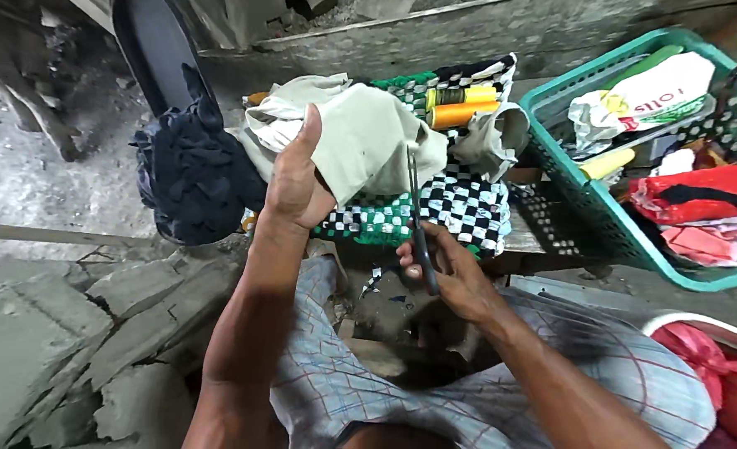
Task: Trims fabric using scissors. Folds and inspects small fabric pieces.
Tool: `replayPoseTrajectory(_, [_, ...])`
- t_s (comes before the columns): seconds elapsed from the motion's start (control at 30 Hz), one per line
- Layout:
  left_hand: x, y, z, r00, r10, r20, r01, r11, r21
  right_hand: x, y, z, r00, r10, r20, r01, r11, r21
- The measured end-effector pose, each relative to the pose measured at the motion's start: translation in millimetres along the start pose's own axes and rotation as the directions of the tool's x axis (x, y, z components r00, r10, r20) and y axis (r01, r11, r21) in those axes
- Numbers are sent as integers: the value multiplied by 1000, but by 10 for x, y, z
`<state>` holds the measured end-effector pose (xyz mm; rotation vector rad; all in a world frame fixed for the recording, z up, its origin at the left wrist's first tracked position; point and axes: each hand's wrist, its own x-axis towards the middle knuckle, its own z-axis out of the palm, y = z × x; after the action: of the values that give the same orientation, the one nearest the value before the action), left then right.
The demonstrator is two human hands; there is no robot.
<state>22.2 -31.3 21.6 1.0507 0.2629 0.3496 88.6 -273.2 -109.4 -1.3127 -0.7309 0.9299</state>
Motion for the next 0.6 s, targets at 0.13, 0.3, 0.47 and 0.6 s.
replayPoseTrajectory(0.13, [4, 84, -75, 997, 68, 47, -65, 996, -65, 11, -26, -31, 992, 40, 122, -31, 996, -80])
replayPoseTrajectory(0.3, [-48, 125, 13, 993, 92, 71, -88, 994, -61, 13, 16, 8, 988, 88, 127, -70, 988, -140])
replayPoseTrajectory(0.47, [-54, 107, 8, 995, 84, 49, -81, 995, -58, 18, 34, -13, 991, -4, 134, 9, 999, -39])
replayPoseTrajectory(0.6, [-59, 113, -23, 996, 66, 54, -63, 996, -57, 18, 35, -22, 990, -14, 140, 16, 1000, -18])
